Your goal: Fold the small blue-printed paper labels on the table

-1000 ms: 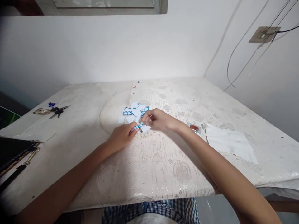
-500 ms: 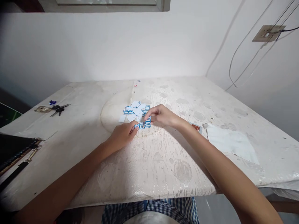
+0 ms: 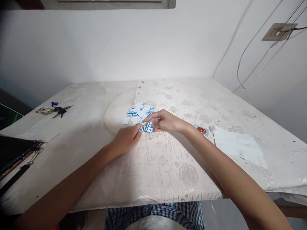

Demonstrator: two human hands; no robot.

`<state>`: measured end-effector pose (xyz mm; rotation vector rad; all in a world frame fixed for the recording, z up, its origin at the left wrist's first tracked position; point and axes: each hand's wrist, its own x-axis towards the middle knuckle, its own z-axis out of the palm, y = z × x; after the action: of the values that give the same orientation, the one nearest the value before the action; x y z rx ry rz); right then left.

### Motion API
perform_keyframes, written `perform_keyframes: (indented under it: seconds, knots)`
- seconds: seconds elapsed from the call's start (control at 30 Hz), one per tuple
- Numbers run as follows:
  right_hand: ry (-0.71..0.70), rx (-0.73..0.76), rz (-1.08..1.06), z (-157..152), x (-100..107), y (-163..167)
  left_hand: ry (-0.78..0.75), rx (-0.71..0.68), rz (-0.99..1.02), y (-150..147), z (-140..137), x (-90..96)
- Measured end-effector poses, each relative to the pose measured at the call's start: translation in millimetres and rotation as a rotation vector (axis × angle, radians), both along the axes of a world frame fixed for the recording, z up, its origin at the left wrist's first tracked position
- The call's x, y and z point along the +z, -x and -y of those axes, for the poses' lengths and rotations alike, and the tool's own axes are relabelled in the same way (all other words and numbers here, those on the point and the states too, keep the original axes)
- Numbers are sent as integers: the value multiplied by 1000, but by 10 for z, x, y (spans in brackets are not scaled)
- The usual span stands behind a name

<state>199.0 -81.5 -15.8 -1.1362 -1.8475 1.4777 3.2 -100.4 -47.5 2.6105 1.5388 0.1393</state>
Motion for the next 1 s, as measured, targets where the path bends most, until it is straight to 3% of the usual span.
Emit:
perform_keyframes:
  seconds: [0.13,0.3,0.77,1.0]
  knots:
    - [-6,-43,51,70,27,80,43,5,32,-5,4,25]
    - [-148,-120,123,95,-93,143,61,9,31,1,9,40]
    - [-168,-178,157,61,-380,193,36,-6,28,9,-1,12]
    - [-256,-215,242,72,-367,196,1,-20,26,1,-6,2]
